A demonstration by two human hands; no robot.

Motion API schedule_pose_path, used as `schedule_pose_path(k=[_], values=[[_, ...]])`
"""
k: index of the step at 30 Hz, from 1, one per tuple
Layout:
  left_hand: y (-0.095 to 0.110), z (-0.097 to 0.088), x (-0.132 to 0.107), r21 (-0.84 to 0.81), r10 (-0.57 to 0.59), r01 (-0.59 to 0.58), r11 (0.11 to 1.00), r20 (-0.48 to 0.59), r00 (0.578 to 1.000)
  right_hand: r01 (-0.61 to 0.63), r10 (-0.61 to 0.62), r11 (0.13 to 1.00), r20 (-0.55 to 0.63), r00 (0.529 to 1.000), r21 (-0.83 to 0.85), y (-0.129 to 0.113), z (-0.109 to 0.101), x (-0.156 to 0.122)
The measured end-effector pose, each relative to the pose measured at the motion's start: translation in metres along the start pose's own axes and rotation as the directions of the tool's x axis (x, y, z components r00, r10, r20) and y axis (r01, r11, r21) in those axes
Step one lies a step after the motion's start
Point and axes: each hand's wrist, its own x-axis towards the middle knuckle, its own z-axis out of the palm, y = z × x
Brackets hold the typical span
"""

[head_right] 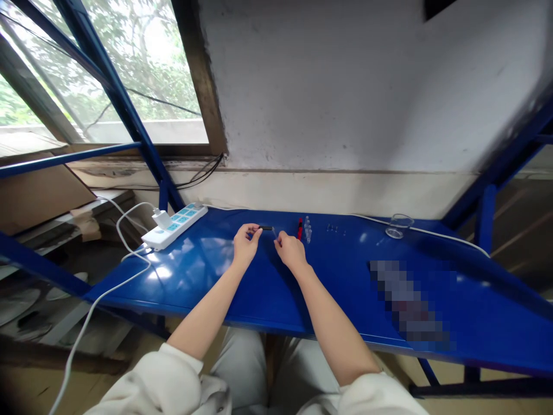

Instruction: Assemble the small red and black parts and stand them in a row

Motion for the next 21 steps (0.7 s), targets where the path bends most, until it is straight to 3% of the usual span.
schedule_pose_path(k=[4, 8, 12, 21], values=[[0.001, 0.0, -0.002, 0.05, 0.099, -0.1, 0.994, 0.014, 0.995, 0.001, -0.001, 0.998, 0.001, 1.0, -0.058, 0.0, 0.0, -0.001], [0.007, -0.001, -0.008, 0.077, 0.21, -0.225, 0.971, 0.17, 0.963, 0.006, -0.006, 0.998, -0.008, 1.0, -0.066, 0.0, -0.001, -0.001], [0.01, 0.0, -0.012, 0.09, 0.219, -0.257, 0.962, 0.306, 0.926, -0.025, 0.023, 0.999, -0.061, 0.998, -0.023, 0.0, -0.001, -0.001], [0.008, 0.002, -0.007, -0.053, 0.15, -0.143, 0.988, 0.188, 0.971, 0.046, -0.04, 0.998, -0.152, 0.988, 0.04, 0.003, -0.002, -0.002]])
